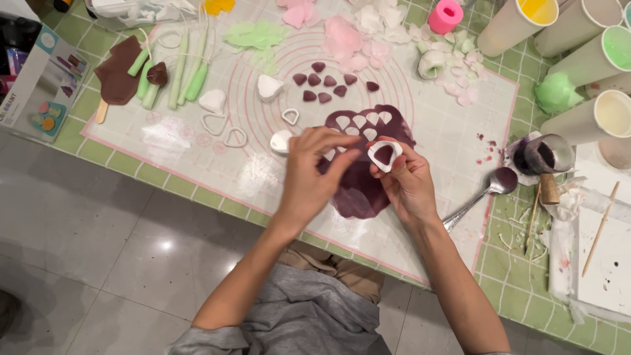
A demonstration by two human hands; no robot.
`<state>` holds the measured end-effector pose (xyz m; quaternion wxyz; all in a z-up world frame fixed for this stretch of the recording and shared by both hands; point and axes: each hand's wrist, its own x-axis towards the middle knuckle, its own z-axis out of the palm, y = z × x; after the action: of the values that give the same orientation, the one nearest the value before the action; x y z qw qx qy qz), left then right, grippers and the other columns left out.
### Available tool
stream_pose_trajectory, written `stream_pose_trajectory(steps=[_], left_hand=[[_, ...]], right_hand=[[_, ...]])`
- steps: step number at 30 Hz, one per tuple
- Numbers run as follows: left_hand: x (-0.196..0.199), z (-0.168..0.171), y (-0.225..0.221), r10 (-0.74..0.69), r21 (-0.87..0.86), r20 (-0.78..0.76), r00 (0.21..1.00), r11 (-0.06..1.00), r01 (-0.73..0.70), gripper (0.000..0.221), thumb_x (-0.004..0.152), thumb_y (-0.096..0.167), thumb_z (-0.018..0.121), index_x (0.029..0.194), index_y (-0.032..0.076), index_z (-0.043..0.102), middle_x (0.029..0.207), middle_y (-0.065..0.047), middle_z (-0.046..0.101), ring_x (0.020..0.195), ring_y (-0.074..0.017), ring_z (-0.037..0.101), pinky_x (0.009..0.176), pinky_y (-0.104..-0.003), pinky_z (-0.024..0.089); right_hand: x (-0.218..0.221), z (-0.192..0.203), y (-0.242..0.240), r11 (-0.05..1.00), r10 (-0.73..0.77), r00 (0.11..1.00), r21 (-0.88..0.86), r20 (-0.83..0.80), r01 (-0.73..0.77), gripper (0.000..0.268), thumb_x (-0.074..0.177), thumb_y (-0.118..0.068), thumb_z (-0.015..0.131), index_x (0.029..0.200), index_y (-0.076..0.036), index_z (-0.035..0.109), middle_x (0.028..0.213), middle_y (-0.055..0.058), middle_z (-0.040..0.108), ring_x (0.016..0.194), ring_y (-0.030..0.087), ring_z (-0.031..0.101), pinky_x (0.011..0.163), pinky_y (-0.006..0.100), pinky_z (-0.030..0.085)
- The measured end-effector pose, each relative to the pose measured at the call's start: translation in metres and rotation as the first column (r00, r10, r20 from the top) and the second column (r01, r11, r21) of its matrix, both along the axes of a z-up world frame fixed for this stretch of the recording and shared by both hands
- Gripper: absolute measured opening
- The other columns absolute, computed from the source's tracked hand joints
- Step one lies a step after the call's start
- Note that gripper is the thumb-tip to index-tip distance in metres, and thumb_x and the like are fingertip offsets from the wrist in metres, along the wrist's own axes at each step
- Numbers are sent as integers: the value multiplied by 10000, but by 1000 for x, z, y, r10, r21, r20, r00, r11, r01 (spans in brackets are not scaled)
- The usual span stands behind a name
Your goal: Use a heart-shaped cutter to cut shapes out of a purple wax sheet on a silicone mat.
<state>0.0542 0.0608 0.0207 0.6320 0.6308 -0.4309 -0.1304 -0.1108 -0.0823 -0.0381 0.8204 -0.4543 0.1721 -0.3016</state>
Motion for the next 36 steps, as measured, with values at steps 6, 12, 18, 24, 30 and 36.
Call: stream_pose_trajectory(steps=[6, 12, 18, 24, 30, 36], left_hand=[[-19, -2, -16, -28, -21, -49, 998, 999, 27, 170, 897, 171, 797, 1042, 89, 765, 909, -13, 737, 868, -150, 656, 938, -313, 423], [-22, 7, -14, -59, -65, -26, 998, 996, 58, 283, 828, 226, 844, 1070, 107, 759, 967, 8, 705, 952, -168, 648, 953, -308, 422], [-21, 7, -15, 12, -62, 172, 985, 998, -2, 274, 775, 228, 887, 988, 110, 761, 994, 20, 682, 977, -168, 634, 939, -334, 374], [-17, 8, -14, 2, -51, 191, 982, 999, 8, 214, 804, 225, 870, 943, 107, 758, 971, 22, 699, 946, -155, 629, 938, -329, 378], [-16, 7, -13, -2, -29, 246, 969, 1000, 10, 106, 869, 174, 810, 939, 105, 772, 957, 22, 710, 901, -143, 638, 919, -332, 368], [-4, 5, -14, -57, -25, 223, 973, 998, 64, 88, 882, 150, 792, 941, 91, 762, 987, 4, 709, 925, -167, 636, 897, -337, 403]], right_hand=[[-1, -4, -1, 995, -68, 998, -68, -1, 68, 457, 1015, -268, 701, 1337, 48, 628, 1172, 122, 712, 976, 180, 696, 897, 319, 591], [1, 3, 3, 987, -145, 989, -70, -36, 143, 451, 1010, -240, 679, 1348, 53, 624, 1245, 113, 707, 1052, 153, 685, 966, 327, 578], [3, 6, 4, 983, -155, 987, -106, -37, 150, 412, 1014, -192, 679, 1337, 58, 627, 1273, 141, 702, 1090, 174, 690, 984, 322, 570], [3, 5, 7, 980, -152, 988, -132, -30, 147, 390, 1011, -137, 687, 1341, 60, 629, 1265, 157, 711, 1083, 176, 696, 966, 310, 571], [2, 4, 6, 982, -135, 991, -136, -23, 130, 403, 1021, -135, 685, 1367, 62, 624, 1264, 154, 718, 998, 163, 690, 918, 296, 565], [7, 14, 9, 993, -69, 998, -92, -8, 68, 453, 1014, -165, 690, 1401, 47, 589, 1328, 147, 685, 1060, 161, 669, 948, 316, 541]])
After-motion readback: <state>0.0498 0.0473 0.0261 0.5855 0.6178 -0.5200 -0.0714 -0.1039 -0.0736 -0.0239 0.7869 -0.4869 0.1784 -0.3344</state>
